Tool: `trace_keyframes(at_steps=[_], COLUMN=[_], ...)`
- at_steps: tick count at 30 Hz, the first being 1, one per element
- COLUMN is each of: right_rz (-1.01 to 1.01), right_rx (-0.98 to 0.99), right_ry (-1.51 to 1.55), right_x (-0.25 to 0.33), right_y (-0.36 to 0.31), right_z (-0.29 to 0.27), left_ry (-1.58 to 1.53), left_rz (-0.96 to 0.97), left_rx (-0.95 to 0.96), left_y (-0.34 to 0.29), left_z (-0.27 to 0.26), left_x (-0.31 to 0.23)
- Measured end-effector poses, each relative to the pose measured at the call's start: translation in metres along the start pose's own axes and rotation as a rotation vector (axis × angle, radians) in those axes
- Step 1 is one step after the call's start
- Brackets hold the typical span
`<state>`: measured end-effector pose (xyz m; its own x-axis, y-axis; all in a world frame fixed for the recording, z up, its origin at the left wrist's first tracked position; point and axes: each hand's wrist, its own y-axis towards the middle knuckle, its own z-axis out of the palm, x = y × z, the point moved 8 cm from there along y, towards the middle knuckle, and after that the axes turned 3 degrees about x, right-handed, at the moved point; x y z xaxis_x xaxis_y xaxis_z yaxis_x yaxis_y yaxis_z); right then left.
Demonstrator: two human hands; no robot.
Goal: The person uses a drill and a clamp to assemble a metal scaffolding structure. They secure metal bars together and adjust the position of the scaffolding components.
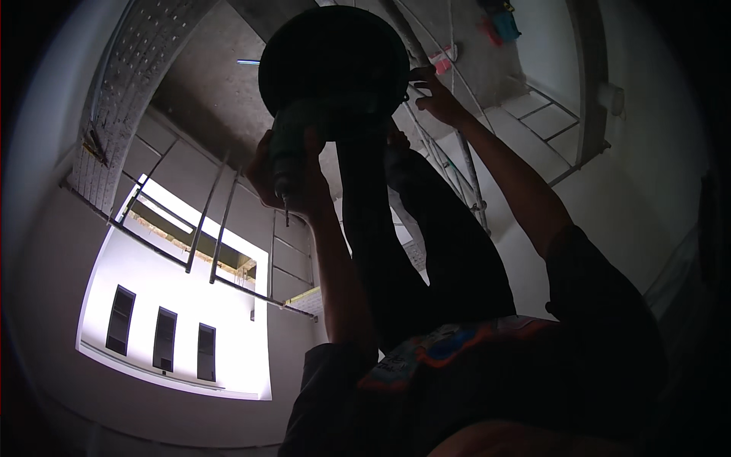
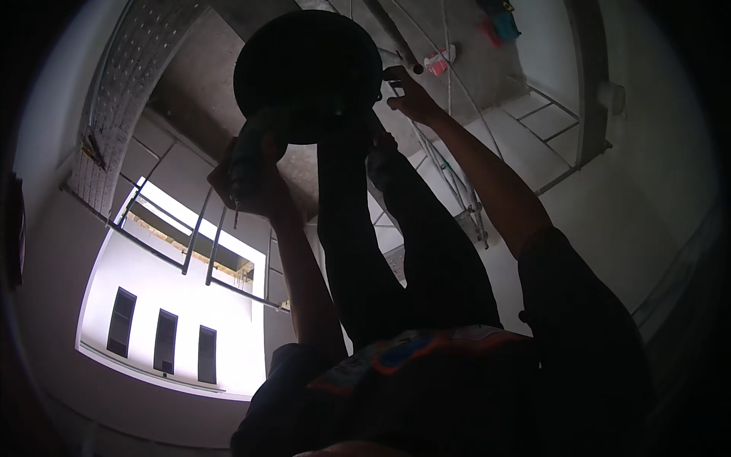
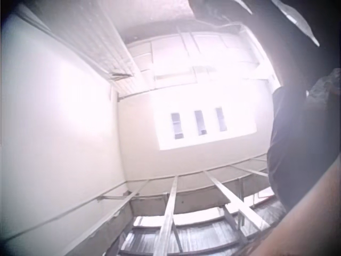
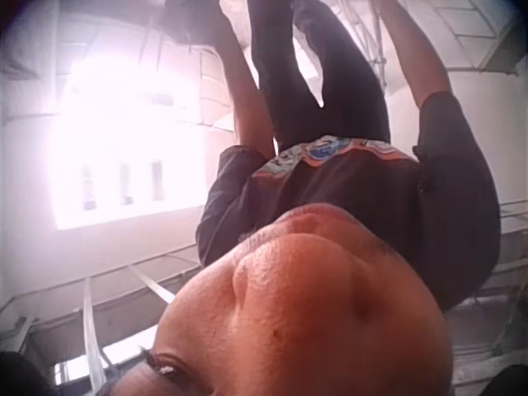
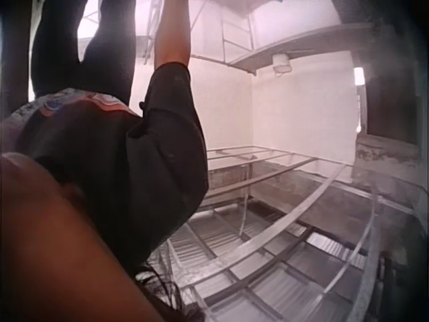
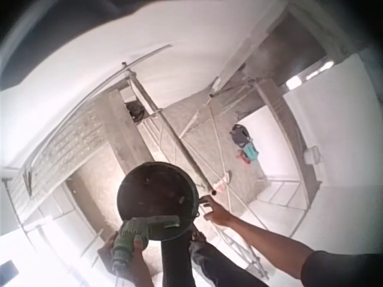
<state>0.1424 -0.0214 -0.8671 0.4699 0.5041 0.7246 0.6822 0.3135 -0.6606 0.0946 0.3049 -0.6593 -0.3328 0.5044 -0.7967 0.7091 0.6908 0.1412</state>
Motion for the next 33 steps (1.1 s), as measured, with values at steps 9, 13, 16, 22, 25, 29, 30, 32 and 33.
trace_keyframes(at_steps=[9,13,16,22,25,29,30,32,33], right_rz=[-0.097,-0.153,-0.386,-0.378,-0.495,-0.538,-0.521,-0.34,-0.175], right_rx=[0.065,-0.376,-0.33,-0.324,-0.152,0.093,0.061,0.048,0.061], right_ry=[-0.366,-0.133,-0.255,-0.266,-0.187,-0.464,-0.492,-0.384,-0.268], right_x=[-0.11,-0.043,-0.004,0.038,0.084,0.116,0.104,0.067,0.047], right_y=[0.018,0.038,0.046,0.009,-0.013,-0.041,-0.038,-0.037,-0.036], right_z=[0.045,0.012,-0.009,-0.035,-0.046,-0.036,-0.046,-0.059,-0.071], left_ry=[0.39,0.984,0.094,-0.305,-0.249,-0.483,-0.414,-0.254,-0.172], left_rz=[-0.126,-0.388,-0.383,-0.596,-0.571,-0.559,-0.551,-0.493,-0.456], left_rx=[0.087,0.182,0.029,-0.068,-0.084,-0.072,-0.07,-0.062,-0.059], left_y=[0.02,0.035,0.039,0.032,0.033,0.04,0.043,0.052,0.054], left_z=[-0.011,-0.05,-0.081,-0.105,-0.116,-0.135,-0.135,-0.143,-0.147], left_x=[0.018,0.027,0.008,-0.036,-0.049,-0.036,-0.041,-0.053,-0.056])
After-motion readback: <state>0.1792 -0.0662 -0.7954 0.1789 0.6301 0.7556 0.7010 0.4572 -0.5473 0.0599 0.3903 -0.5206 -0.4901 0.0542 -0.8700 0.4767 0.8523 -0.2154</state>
